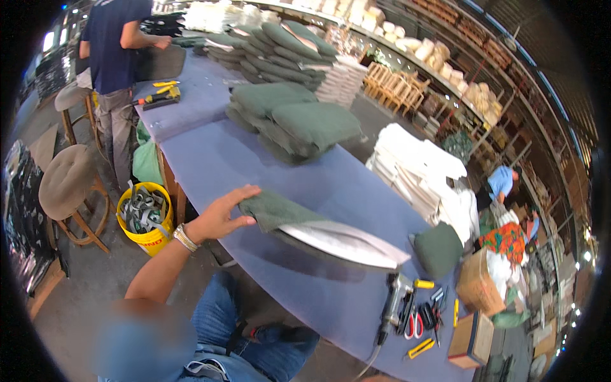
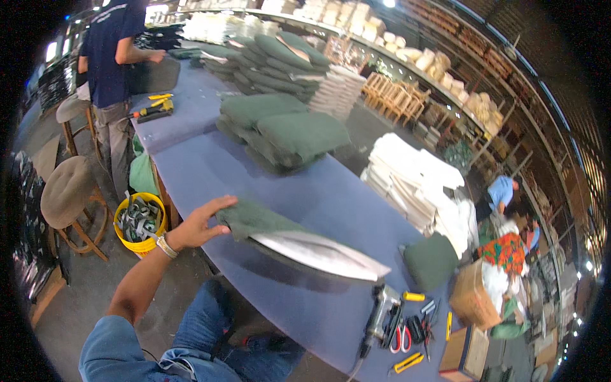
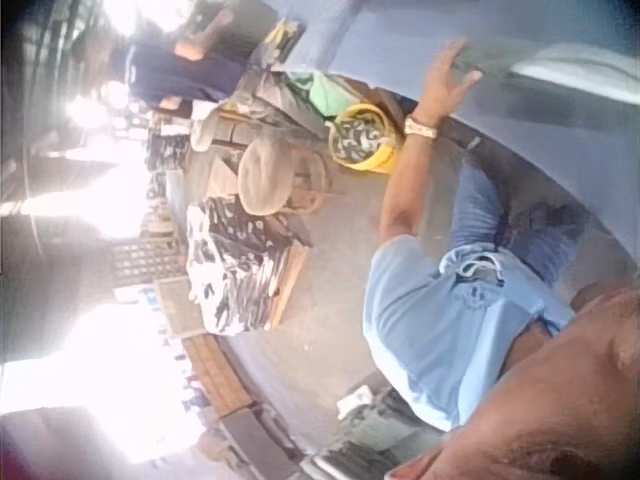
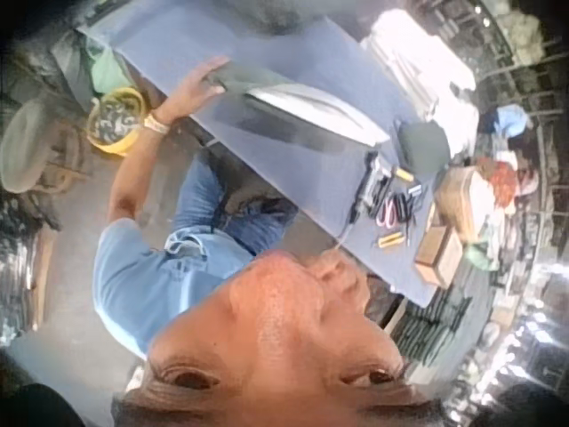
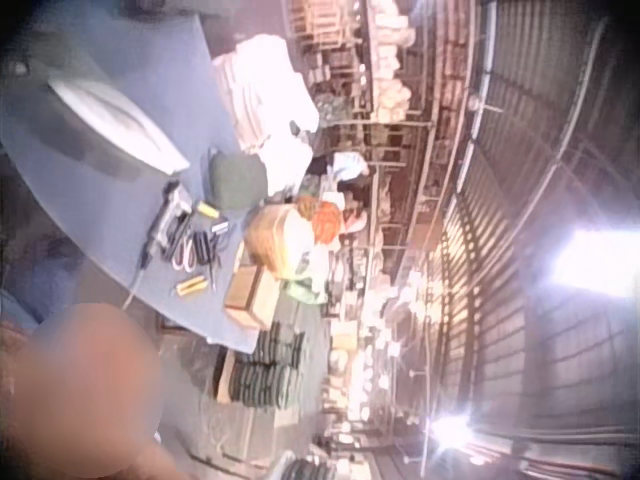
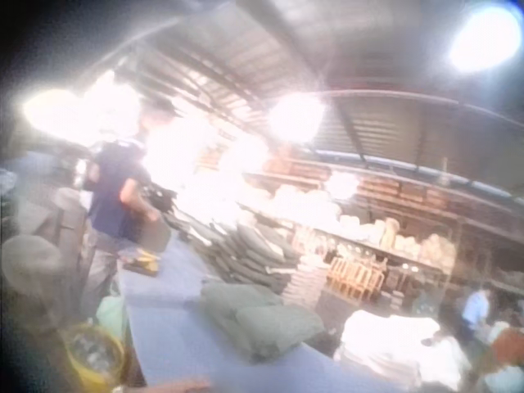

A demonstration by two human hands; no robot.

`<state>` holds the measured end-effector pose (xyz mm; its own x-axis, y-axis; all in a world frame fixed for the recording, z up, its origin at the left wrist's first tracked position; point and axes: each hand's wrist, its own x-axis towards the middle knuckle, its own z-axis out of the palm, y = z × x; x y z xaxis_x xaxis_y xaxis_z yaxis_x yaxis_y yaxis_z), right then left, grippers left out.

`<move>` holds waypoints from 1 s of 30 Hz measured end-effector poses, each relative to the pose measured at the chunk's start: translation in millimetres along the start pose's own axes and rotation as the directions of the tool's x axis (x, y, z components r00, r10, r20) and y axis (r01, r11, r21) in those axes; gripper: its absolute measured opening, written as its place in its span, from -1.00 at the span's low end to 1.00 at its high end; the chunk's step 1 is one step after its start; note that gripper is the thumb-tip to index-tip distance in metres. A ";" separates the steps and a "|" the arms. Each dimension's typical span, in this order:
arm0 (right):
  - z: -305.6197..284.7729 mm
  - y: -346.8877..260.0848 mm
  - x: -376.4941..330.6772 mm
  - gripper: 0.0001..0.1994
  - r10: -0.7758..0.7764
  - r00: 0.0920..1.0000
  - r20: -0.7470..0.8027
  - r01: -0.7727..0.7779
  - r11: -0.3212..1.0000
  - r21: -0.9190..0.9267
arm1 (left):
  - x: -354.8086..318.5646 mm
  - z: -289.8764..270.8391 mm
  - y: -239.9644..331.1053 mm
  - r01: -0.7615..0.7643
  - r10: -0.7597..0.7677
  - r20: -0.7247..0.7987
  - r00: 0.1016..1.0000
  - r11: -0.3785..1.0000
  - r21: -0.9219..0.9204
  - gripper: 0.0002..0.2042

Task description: The person assembles green fabric cushions by folding the fabric over a foam insert, using a staple gun to secure the edges, and trimming excess fabric with a utility knife. The person repeats this process for multiple cushions, stacking the finished items on the table.

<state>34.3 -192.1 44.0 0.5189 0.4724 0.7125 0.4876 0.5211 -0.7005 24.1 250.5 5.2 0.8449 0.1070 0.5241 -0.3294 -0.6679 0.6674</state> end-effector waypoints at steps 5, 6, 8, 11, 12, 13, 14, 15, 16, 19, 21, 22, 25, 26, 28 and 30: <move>39.4 26.3 13.9 -0.63 0.229 0.972 -0.049 -0.226 0.973 0.045 | 1.8 -4.8 -7.8 0.010 -0.010 0.002 1.000 1.000 -0.016 -0.33; 42.0 29.1 14.6 -0.62 0.260 0.964 -0.057 -0.257 0.965 0.048 | 2.1 -4.8 -8.3 0.013 -0.014 -0.004 1.000 1.000 -0.028 -0.34; 48.2 35.9 20.4 -0.62 0.286 0.956 -0.062 -0.284 0.958 0.045 | 5.3 -4.7 -9.0 0.030 -0.030 -0.012 0.999 0.999 -0.039 -0.35; 54.1 39.1 27.4 -0.62 0.321 0.945 -0.068 -0.319 0.947 0.033 | 14.9 -7.3 -8.6 0.075 -0.077 -0.024 0.997 0.996 -0.054 -0.37; 56.0 39.3 27.9 -0.61 0.329 0.942 -0.069 -0.328 0.944 0.029 | 18.3 -8.2 -7.3 0.092 -0.095 -0.032 0.995 0.993 -0.074 -0.37; 57.4 39.4 27.4 -0.61 0.334 0.940 -0.073 -0.333 0.943 0.023 | 22.0 -8.7 -6.6 0.110 -0.114 -0.039 0.993 0.990 -0.094 -0.38; 59.6 38.8 26.9 -0.61 0.339 0.938 -0.071 -0.338 0.941 0.023 | 24.2 -10.0 -7.5 0.126 -0.130 -0.031 0.991 0.987 -0.103 -0.38; 61.2 38.5 27.3 -0.61 0.339 0.938 -0.069 -0.339 0.941 0.017 | 27.5 -10.2 -10.1 0.143 -0.147 -0.024 0.989 0.983 -0.113 -0.38; 62.1 39.0 28.9 -0.60 0.339 0.938 -0.065 -0.339 0.941 0.014 | 30.8 -10.6 -12.9 0.160 -0.164 -0.016 0.986 0.979 -0.122 -0.38; 67.6 41.9 34.1 -0.60 0.348 0.936 -0.052 -0.348 0.938 0.006 | 36.8 -11.7 -21.8 0.144 -0.151 -0.012 0.988 0.960 -0.242 -0.37; 70.4 42.3 37.2 -0.59 0.346 0.937 -0.038 -0.346 0.938 -0.006 | 40.0 -11.8 -21.9 0.171 -0.179 -0.005 0.984 0.945 -0.279 -0.37; 71.3 42.7 39.2 -0.59 0.345 0.938 -0.031 -0.346 0.938 -0.019 | 42.3 -11.0 -20.9 0.184 -0.193 -0.001 0.981 0.937 -0.298 -0.36; 69.2 36.1 55.8 -0.58 0.267 0.963 0.031 -0.264 0.960 -0.094 | 47.6 -3.1 -12.1 0.169 -0.194 -0.047 0.980 0.929 -0.329 -0.39; 67.3 32.9 66.2 -0.57 0.222 0.973 0.060 -0.212 0.968 -0.136 | 46.8 0.1 -13.7 0.178 -0.206 -0.051 0.977 0.925 -0.335 -0.39; 61.7 28.9 106.6 -0.57 0.091 0.986 0.141 -0.050 0.962 -0.270 | 50.3 5.4 -21.9 0.196 -0.227 -0.049 0.973 0.916 -0.350 -0.39; 68.8 53.8 162.0 -0.56 -0.010 0.971 0.239 0.112 0.901 -0.419 | 41.2 0.7 -30.8 0.215 -0.254 -0.069 0.965 0.912 -0.348 -0.40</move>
<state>96.3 -38.6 124.5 0.3313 0.6230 0.7086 0.7916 0.2251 -0.5681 69.3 275.0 5.9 0.8699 0.3232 0.3726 -0.2655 -0.3297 0.9060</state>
